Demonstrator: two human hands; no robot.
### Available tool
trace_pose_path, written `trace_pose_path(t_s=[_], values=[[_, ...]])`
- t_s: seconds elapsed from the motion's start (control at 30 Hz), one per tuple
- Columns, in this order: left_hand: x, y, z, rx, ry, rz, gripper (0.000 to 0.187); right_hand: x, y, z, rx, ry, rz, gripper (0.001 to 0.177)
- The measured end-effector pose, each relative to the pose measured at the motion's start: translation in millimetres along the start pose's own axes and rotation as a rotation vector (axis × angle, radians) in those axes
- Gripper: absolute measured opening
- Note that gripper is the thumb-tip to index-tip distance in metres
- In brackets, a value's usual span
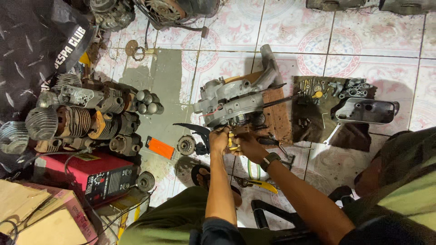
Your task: The person assembles a small engine by hand, inserting and tightening components with a wrench and screwdriver. They attach a metal cover to the engine casing and secure it with bolts, working on a tiled floor surrounded by spare parts.
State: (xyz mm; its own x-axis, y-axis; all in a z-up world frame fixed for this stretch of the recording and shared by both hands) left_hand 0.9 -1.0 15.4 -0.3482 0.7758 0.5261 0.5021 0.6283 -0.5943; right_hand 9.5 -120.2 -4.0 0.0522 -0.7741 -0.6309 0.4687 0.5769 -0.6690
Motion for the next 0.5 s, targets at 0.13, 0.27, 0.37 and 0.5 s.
trace_pose_path(t_s=[0.13, 0.27, 0.37, 0.5], values=[[0, -9, -5, 0.006, -0.053, 0.006, 0.026, -4, -3, 7, 0.02, -0.126, 0.035, 0.033], [-1, -4, -9, -0.038, 0.001, 0.041, 0.027, -22, -26, 32, -0.04, -0.093, 0.061, 0.039], [-2, -6, -7, -0.019, -0.07, -0.002, 0.023, -10, -12, 14, -0.001, -0.088, 0.005, 0.044], [0, -13, -11, -0.011, -0.115, -0.028, 0.02, 3, -4, -4, -0.002, -0.007, -0.045, 0.05]])
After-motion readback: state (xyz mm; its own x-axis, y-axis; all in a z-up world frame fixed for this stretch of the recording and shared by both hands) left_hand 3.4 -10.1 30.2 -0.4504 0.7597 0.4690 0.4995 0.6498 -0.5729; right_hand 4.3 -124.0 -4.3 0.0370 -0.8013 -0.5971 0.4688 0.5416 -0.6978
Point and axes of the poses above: each hand's wrist, its own y-axis towards the middle knuckle, its own x-axis out of the back of the hand, z = x × y, the point moved 1 cm from there along y, towards the middle knuckle, and after that the axes turned 4 degrees about y, right-handed, at the moved point
